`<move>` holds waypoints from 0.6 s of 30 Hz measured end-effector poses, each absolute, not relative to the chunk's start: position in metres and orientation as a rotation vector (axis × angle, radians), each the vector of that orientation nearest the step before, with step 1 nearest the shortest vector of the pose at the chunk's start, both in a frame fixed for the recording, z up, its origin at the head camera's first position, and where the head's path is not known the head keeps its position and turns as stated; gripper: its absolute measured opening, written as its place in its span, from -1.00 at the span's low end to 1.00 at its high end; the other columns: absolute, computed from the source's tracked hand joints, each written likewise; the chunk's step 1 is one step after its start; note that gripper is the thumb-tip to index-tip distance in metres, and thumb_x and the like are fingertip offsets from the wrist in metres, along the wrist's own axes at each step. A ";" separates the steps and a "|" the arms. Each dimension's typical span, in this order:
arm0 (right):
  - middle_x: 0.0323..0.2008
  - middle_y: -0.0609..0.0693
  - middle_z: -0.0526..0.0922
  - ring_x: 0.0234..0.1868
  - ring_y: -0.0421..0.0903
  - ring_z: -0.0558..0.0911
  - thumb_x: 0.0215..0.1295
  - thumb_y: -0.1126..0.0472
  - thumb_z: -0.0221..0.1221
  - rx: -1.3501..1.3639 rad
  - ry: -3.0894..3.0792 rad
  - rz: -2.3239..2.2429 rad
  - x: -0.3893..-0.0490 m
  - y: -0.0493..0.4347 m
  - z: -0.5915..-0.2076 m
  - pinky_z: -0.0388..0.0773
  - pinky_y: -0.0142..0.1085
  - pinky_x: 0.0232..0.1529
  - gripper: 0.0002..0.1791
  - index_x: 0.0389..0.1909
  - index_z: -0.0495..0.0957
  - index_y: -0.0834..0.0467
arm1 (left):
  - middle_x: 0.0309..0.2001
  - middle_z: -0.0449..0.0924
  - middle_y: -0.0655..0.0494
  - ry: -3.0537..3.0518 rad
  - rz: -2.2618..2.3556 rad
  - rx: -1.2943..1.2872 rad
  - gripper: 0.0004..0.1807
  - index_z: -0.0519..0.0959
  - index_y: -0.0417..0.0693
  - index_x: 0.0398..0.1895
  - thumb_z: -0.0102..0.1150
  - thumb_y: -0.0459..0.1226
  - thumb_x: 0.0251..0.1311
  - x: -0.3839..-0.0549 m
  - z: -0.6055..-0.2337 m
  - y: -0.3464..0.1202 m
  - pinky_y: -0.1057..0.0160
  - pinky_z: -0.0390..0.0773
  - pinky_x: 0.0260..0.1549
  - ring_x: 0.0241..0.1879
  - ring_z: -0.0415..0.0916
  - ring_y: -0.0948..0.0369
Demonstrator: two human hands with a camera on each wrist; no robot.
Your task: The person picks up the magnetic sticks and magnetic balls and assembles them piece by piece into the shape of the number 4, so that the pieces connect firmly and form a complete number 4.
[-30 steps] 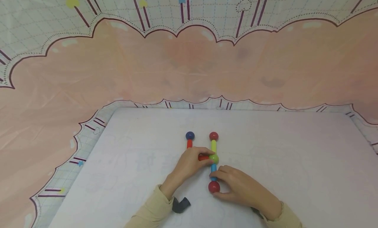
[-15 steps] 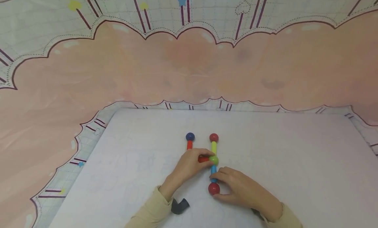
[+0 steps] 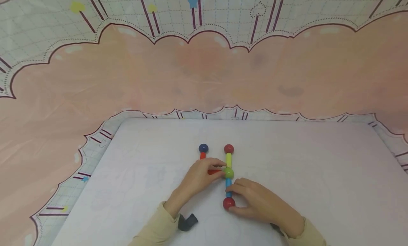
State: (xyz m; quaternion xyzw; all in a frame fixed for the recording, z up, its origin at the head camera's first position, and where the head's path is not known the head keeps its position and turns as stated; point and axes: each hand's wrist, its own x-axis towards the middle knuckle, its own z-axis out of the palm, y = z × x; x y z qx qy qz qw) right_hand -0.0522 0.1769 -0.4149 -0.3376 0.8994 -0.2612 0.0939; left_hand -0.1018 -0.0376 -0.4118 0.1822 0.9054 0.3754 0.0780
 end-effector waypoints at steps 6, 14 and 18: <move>-0.15 -0.29 0.59 -0.19 -0.35 0.50 0.21 -0.14 0.34 -1.018 2.705 -0.759 -0.055 0.178 -0.411 0.64 -0.37 -0.11 -0.59 -0.01 0.66 -0.02 | -0.02 0.72 0.25 2.729 1.110 0.547 -0.67 0.69 0.13 0.05 0.36 -0.11 0.21 -0.100 -0.406 -0.047 0.24 0.63 -0.04 -0.03 0.65 0.27; -0.09 -0.19 0.63 -0.11 -0.28 0.59 0.17 0.04 0.40 -1.055 2.784 -0.762 -0.057 0.182 -0.405 0.67 -0.28 -0.05 -0.63 -0.01 0.65 0.03 | 0.00 0.70 0.22 2.779 1.055 0.519 -0.64 0.65 0.10 0.10 0.35 -0.13 0.22 -0.099 -0.396 -0.057 0.21 0.64 -0.03 -0.02 0.63 0.19; -0.07 -0.16 0.63 -0.07 -0.23 0.61 0.10 0.04 0.46 -1.022 2.886 -0.727 -0.060 0.181 -0.400 0.68 -0.27 -0.05 -0.57 0.00 0.64 0.02 | 0.07 0.67 0.19 2.790 1.071 0.496 -0.63 0.62 0.09 0.13 0.32 -0.14 0.26 -0.097 -0.389 -0.064 0.17 0.64 0.01 0.02 0.60 0.15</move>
